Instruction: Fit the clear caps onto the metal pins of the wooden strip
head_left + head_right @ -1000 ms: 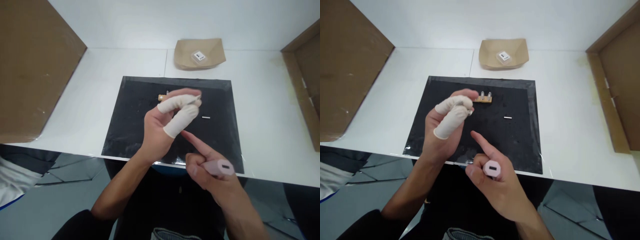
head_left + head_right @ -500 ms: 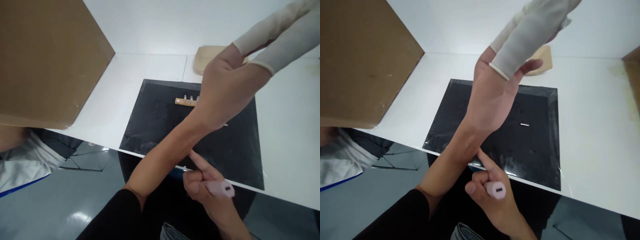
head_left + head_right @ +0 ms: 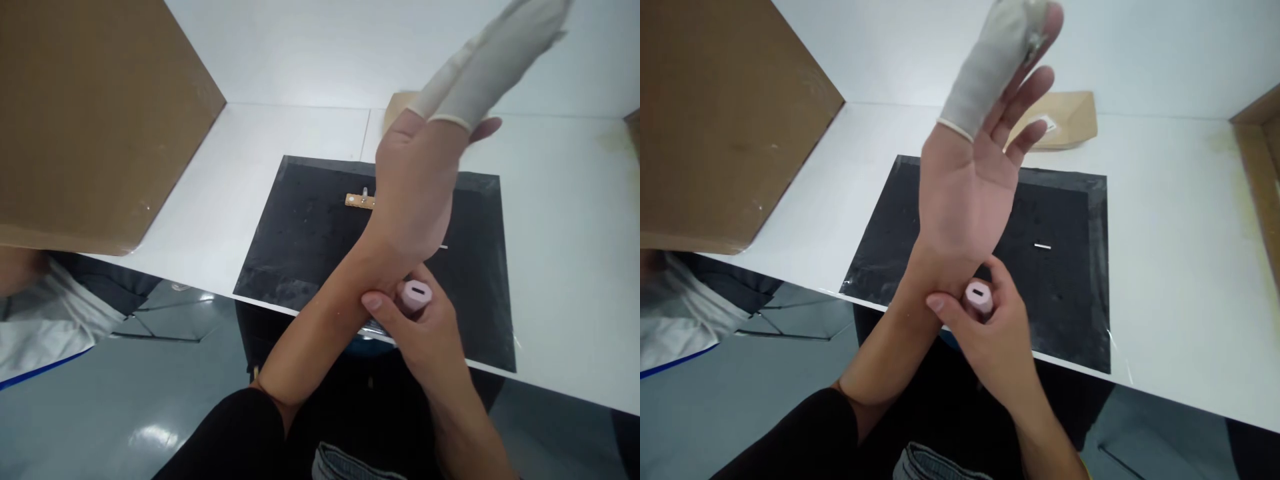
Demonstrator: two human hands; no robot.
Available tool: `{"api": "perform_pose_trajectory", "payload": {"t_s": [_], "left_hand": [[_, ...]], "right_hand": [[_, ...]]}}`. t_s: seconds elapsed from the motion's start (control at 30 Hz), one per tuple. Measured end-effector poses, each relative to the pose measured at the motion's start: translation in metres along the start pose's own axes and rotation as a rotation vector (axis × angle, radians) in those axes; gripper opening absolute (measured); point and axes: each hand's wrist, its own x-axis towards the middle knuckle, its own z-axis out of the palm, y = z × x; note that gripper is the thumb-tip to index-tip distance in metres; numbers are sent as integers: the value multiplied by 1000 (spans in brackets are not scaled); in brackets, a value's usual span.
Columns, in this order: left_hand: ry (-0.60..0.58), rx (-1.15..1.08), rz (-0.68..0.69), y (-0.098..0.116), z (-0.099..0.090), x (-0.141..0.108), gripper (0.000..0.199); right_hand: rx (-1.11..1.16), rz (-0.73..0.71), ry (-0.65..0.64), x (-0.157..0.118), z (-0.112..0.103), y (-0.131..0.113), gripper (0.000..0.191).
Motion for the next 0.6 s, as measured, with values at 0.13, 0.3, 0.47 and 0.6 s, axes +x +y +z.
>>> {"api": "perform_pose_trajectory", "payload": {"t_s": [0.13, 0.3, 0.47, 0.6], "left_hand": [[58, -230, 100, -1, -13, 4, 40], [105, -209, 105, -10, -18, 8, 30], [149, -220, 1, -21, -22, 12, 25], [172, -273, -45, -27, -24, 10, 23]], "right_hand": [[-345, -7, 346, 3, -40, 13, 48], [-191, 27, 191, -4, -52, 13, 65], [86, 135, 61, -11, -43, 10, 59], [382, 228, -40, -17, -47, 5, 41]]}}
